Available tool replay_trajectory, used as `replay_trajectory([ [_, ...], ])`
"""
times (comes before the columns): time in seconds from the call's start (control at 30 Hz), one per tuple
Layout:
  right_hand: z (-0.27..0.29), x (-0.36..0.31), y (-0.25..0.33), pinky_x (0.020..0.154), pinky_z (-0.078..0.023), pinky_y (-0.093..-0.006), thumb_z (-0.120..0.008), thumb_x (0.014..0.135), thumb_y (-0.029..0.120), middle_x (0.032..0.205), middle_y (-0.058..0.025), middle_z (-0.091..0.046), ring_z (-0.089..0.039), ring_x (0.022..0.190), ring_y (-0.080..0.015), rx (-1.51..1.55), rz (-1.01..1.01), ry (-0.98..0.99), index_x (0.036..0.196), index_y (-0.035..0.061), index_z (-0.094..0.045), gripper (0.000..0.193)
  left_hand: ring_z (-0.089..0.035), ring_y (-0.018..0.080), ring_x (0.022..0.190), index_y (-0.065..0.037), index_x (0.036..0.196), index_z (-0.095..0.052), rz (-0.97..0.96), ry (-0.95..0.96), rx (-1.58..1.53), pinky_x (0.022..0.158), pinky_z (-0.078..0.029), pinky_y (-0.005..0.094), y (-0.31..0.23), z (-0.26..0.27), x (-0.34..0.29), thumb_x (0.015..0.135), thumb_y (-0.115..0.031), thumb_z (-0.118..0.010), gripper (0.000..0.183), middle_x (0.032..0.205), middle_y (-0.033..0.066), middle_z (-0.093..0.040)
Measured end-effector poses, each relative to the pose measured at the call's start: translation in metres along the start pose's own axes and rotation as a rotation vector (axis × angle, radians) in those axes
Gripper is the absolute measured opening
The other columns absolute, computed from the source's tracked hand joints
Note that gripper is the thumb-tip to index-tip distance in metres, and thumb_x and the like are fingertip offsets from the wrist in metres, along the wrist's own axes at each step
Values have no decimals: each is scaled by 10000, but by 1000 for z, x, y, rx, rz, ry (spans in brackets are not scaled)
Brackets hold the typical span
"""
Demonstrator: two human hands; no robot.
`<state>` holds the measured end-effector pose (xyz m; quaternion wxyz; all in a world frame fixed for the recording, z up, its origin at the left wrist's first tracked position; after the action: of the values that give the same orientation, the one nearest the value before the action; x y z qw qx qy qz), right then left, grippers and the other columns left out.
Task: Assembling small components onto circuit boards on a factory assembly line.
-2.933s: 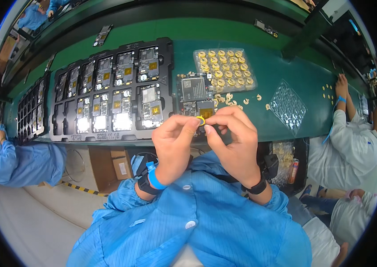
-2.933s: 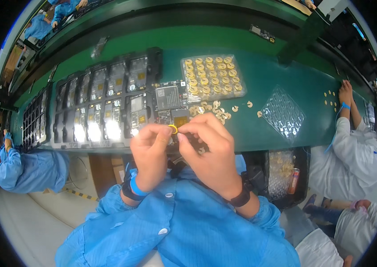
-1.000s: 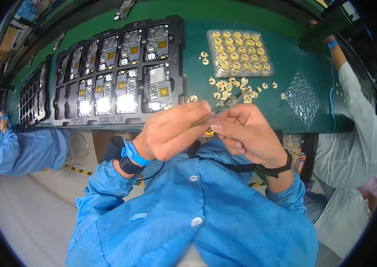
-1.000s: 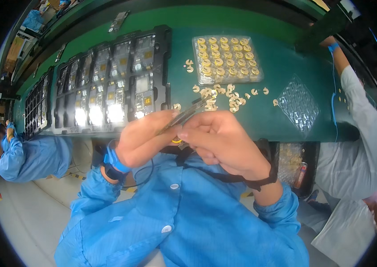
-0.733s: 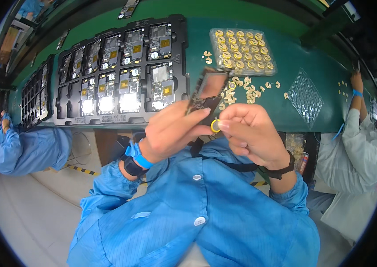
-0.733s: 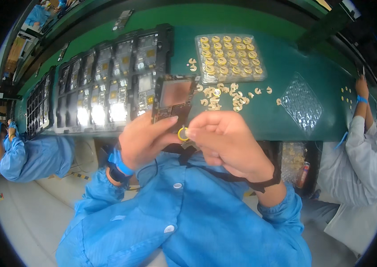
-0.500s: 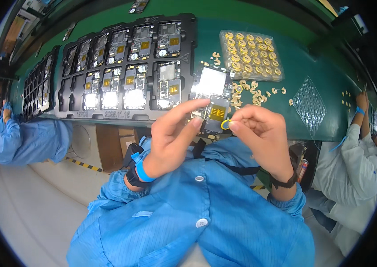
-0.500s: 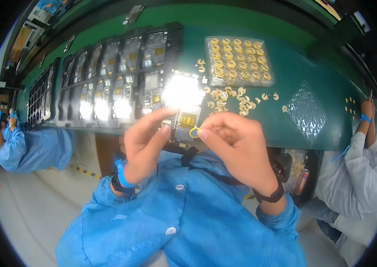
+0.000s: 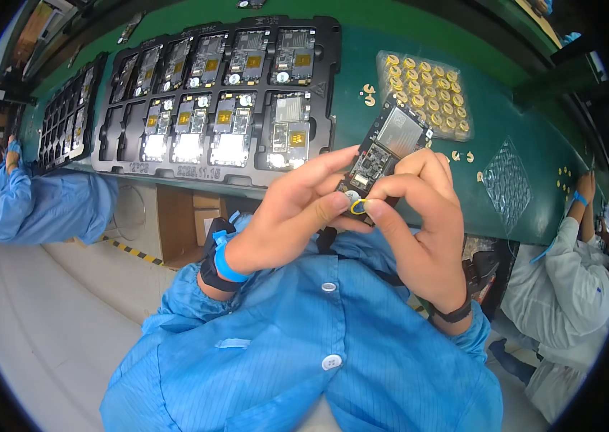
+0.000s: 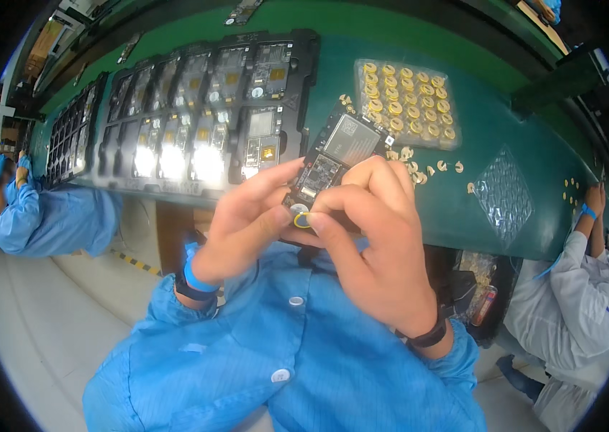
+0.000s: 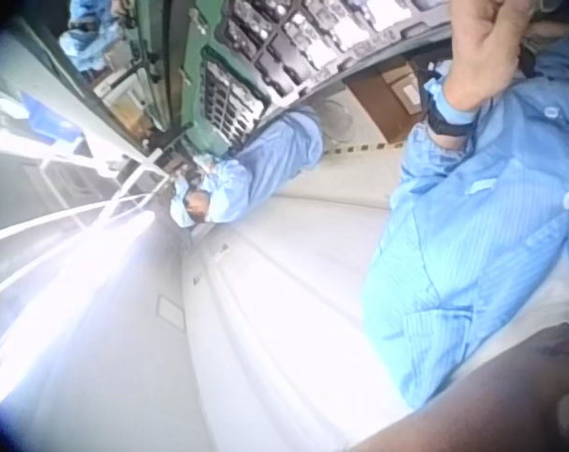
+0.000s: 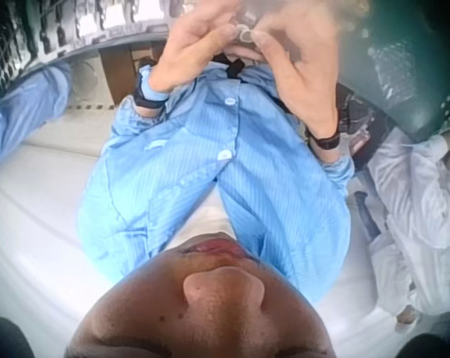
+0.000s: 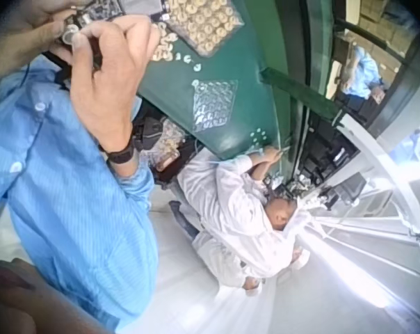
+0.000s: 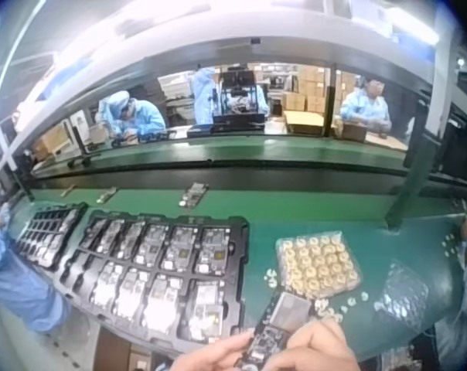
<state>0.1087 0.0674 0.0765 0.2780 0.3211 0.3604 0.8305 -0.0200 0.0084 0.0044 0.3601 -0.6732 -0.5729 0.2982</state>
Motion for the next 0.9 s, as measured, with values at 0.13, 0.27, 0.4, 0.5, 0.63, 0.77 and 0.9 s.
replay_trajectory([
  [0.13, -2, 0, -3, 781, -414, -363, -738, 878, 65, 922, -81, -532, -488, 895, -257, -42, -41, 12, 932, 27, -708, 72, -596, 275, 1333, 11, 1655, -231, -28, 12, -22, 1046, -596, 429, 0, 0, -1, 1133, -96, -462, 581, 1518, 218, -533],
  [0.27, -4, 2, -4, 794, -414, -365, -739, 874, 66, 919, -86, -528, -490, 892, -269, -57, -35, 36, 930, 26, -706, 76, -561, 273, 1372, -3, 1658, -257, -57, 55, -15, 1050, -585, 431, -3, -1, 0, 1144, -160, -467, 577, 1589, 209, -461],
  [0.4, -4, 3, -2, 804, -416, -370, -742, 875, 75, 916, -91, -526, -500, 909, -278, -62, -39, 50, 930, 24, -703, 84, -565, 268, 1364, -10, 1652, -287, -61, 42, -19, 1045, -586, 422, -1, 0, -1, 1145, -167, -467, 561, 1593, 191, -462],
  [0.5, -4, 5, -4, 813, -418, -375, -747, 874, 82, 915, -93, -525, -506, 920, -282, -58, -48, 66, 930, 22, -703, 92, -577, 265, 1349, -15, 1651, -294, -32, 26, -28, 1036, -593, 427, 5, 5, -4, 1148, -174, -462, 554, 1598, 181, -456],
  [0.63, -7, 5, -5, 822, -423, -380, -755, 872, 88, 911, -95, -519, -511, 926, -284, -76, -55, 75, 931, 18, -703, 105, -588, 261, 1334, -21, 1653, -294, -76, 10, 1, 1027, -600, 432, 4, 6, -3, 1150, -182, -458, 553, 1607, 172, -443],
  [0.77, -7, 4, -4, 821, -425, -378, -757, 873, 87, 908, -93, -515, -511, 925, -282, -74, -70, 76, 933, 17, -704, 106, -591, 259, 1329, -13, 1651, -291, -72, 25, 18, 1021, -604, 433, 3, 4, -3, 1150, -192, -462, 559, 1612, 171, -431],
  [0.9, -8, 4, -7, 811, -426, -375, -755, 876, 83, 909, -92, -518, -511, 920, -280, -63, -76, 75, 935, 16, -706, 101, -590, 256, 1328, -4, 1649, -288, -68, 40, 33, 1022, -604, 423, 6, 6, -3, 1149, -198, -466, 566, 1586, 175, -454],
])
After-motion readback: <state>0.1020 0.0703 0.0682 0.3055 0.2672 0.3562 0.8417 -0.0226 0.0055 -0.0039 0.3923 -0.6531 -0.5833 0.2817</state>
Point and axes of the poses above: each hand's wrist, its own x-axis towards the middle knuckle, its own z-axis out of the back of the hand, y = z × x, the point moved 8 cm from there along x, towards the middle knuckle
